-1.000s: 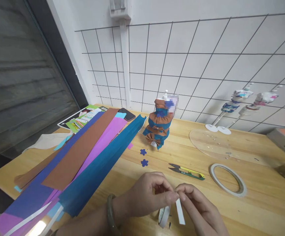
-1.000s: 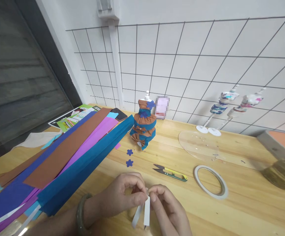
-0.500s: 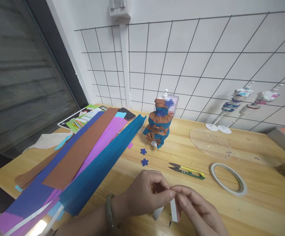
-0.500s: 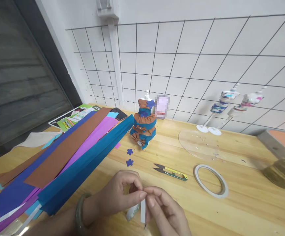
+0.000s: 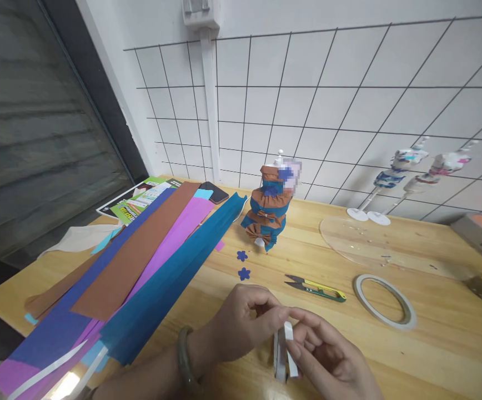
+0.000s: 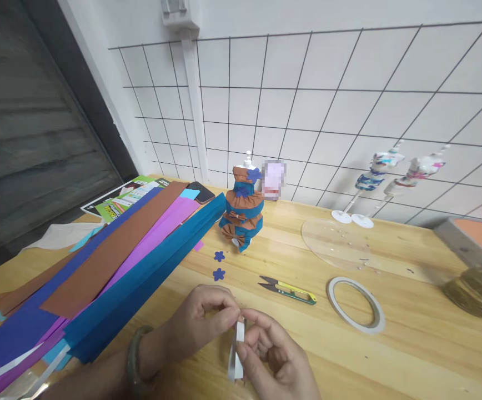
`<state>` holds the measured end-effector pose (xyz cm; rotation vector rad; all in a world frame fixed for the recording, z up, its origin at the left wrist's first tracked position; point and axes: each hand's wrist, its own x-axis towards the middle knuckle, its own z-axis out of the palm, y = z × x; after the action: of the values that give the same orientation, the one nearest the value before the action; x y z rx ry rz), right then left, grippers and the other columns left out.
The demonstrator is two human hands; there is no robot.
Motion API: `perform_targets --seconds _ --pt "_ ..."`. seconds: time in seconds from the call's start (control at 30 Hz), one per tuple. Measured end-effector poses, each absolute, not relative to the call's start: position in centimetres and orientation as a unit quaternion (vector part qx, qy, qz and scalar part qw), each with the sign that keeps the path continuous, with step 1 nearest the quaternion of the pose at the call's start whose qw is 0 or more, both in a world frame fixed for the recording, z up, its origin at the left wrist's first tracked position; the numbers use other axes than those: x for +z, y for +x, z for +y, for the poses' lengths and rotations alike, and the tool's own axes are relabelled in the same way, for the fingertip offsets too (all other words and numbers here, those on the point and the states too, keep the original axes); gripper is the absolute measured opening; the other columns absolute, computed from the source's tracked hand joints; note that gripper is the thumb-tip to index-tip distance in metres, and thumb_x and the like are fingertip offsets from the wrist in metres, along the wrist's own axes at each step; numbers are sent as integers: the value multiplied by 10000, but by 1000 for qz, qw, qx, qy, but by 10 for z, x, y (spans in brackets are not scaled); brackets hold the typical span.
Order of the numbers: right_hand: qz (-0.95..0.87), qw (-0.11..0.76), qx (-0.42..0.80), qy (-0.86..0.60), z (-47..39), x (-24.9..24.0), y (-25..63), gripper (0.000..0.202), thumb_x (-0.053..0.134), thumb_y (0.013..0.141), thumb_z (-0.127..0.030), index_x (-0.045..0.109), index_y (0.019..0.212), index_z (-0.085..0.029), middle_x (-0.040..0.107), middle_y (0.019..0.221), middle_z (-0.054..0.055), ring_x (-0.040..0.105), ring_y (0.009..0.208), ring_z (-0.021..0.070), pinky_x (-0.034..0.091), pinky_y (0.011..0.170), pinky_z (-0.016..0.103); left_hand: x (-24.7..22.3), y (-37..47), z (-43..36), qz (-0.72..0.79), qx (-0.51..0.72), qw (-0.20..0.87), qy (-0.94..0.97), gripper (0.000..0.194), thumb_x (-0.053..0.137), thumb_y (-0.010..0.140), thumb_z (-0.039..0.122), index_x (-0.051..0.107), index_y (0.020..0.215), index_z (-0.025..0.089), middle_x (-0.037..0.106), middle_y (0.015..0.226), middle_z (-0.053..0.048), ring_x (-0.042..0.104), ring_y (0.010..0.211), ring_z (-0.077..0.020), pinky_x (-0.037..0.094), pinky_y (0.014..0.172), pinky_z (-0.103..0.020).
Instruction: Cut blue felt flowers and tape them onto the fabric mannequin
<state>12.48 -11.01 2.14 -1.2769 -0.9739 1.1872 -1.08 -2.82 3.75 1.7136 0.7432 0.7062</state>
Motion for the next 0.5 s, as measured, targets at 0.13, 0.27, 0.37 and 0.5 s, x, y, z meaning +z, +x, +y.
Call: perform_targets --seconds 0.13,0.27,0.37,0.5 --pt "-414 545 494 -536 -110 17 126 347 624 733 -430 613 1009 -219 520 609 -18 543 532 122 474 506 239 37 -11 -27 292 300 590 691 360 434 838 364 630 686 103 552 607 -19 491 602 -102 377 588 -209" --pt "-431 545 470 -544 -110 13 126 392 612 736 -450 616 1038 -201 519 600 -10 539 518 126 480 493 247 36 -10 -26 299 296 594 685 335 463 820 362 617 673 104 549 611 -16 487 606 -101 380 587 -205" --pt "-430 556 458 -544 -110 11 125 394 623 731 -437 622 1051 -208 520 577 -15 530 493 120 477 476 240 35 -9 -28 314 286 591 686 241 539 770 325 620 710 107 576 662 -27 500 629 -106 400 605 -210" --pt "-411 575 468 -530 -111 6 123 405 628 739 -410 597 1105 -240 529 592 -21 529 499 114 467 480 230 36 -8 -29 317 280 610 670 160 580 729 261 611 760 107 600 715 -42 520 647 -110 424 623 -222"
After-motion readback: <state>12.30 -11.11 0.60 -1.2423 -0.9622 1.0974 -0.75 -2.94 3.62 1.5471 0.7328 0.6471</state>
